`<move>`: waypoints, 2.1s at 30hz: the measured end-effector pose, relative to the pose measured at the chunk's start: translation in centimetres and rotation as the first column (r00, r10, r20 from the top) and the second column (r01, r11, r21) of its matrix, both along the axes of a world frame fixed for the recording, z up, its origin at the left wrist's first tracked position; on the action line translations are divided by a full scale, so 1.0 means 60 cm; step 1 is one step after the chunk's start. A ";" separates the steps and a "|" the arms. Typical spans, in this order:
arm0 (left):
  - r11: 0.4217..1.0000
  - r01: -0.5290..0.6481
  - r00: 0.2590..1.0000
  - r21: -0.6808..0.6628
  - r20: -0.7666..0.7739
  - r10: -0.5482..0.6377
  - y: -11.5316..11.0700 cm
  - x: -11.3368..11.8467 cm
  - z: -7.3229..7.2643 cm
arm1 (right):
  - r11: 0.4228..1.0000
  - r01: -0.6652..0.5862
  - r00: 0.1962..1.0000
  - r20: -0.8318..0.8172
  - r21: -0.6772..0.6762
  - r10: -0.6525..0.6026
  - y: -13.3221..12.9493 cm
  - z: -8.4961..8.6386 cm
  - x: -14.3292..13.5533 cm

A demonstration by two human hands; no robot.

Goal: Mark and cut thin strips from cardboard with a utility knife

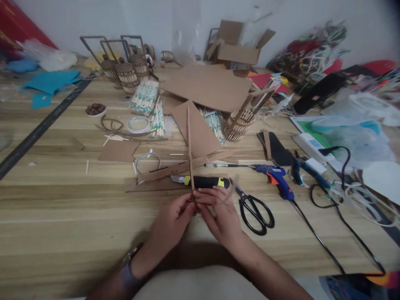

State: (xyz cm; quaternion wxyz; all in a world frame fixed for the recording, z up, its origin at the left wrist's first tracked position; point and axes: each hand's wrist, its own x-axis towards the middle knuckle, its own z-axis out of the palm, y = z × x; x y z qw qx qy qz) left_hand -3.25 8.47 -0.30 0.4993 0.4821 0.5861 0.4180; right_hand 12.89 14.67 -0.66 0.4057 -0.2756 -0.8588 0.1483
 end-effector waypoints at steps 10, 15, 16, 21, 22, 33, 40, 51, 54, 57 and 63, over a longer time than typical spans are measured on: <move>0.999 0.013 0.998 -0.034 0.054 -0.012 -0.002 0.004 -0.002 | 0.998 0.055 0.995 -0.079 -0.006 -0.055 0.001 0.011 0.001; 1.000 0.002 0.993 -0.014 0.118 0.000 0.003 0.003 0.001 | 1.000 0.019 0.998 -0.062 -0.016 -0.020 -0.003 0.008 -0.002; 1.000 0.000 0.993 -0.012 0.116 0.001 0.003 0.003 0.002 | 1.000 0.010 0.998 -0.058 -0.012 -0.011 -0.003 0.007 -0.003; 1.000 -0.019 0.998 0.006 0.057 0.019 0.003 0.000 0.003 | 1.000 -0.011 0.999 -0.030 0.021 0.011 -0.001 0.004 -0.005; 1.000 -0.016 0.999 0.019 0.047 0.016 0.003 0.000 0.003 | 1.000 -0.009 0.999 -0.034 0.016 0.009 -0.001 0.004 -0.004; 1.000 0.025 0.998 0.018 0.059 -0.026 -0.001 0.000 -0.011 | 0.994 0.031 0.995 -0.096 -0.104 -0.041 -0.003 0.014 -0.001; 0.999 0.020 0.999 0.033 0.046 -0.021 0.002 -0.003 -0.001 | 1.000 -0.017 0.999 -0.042 -0.011 0.017 -0.004 0.008 -0.004; 0.998 0.044 0.997 0.040 0.061 -0.047 0.002 -0.001 -0.001 | 0.996 0.021 0.994 -0.101 -0.083 -0.029 -0.003 0.006 0.001; 0.998 0.054 0.996 0.024 0.072 -0.056 0.000 -0.003 -0.002 | 0.986 0.023 0.986 -0.160 -0.164 -0.050 -0.004 0.007 0.002; 0.998 0.069 0.996 0.012 0.054 -0.070 0.000 -0.006 0.001 | 0.987 0.006 0.986 -0.164 -0.163 -0.033 -0.003 0.008 0.002; 0.997 0.074 0.997 0.028 -0.012 -0.074 0.005 -0.009 0.003 | 0.997 -0.036 0.996 -0.082 -0.073 0.030 -0.003 0.007 -0.001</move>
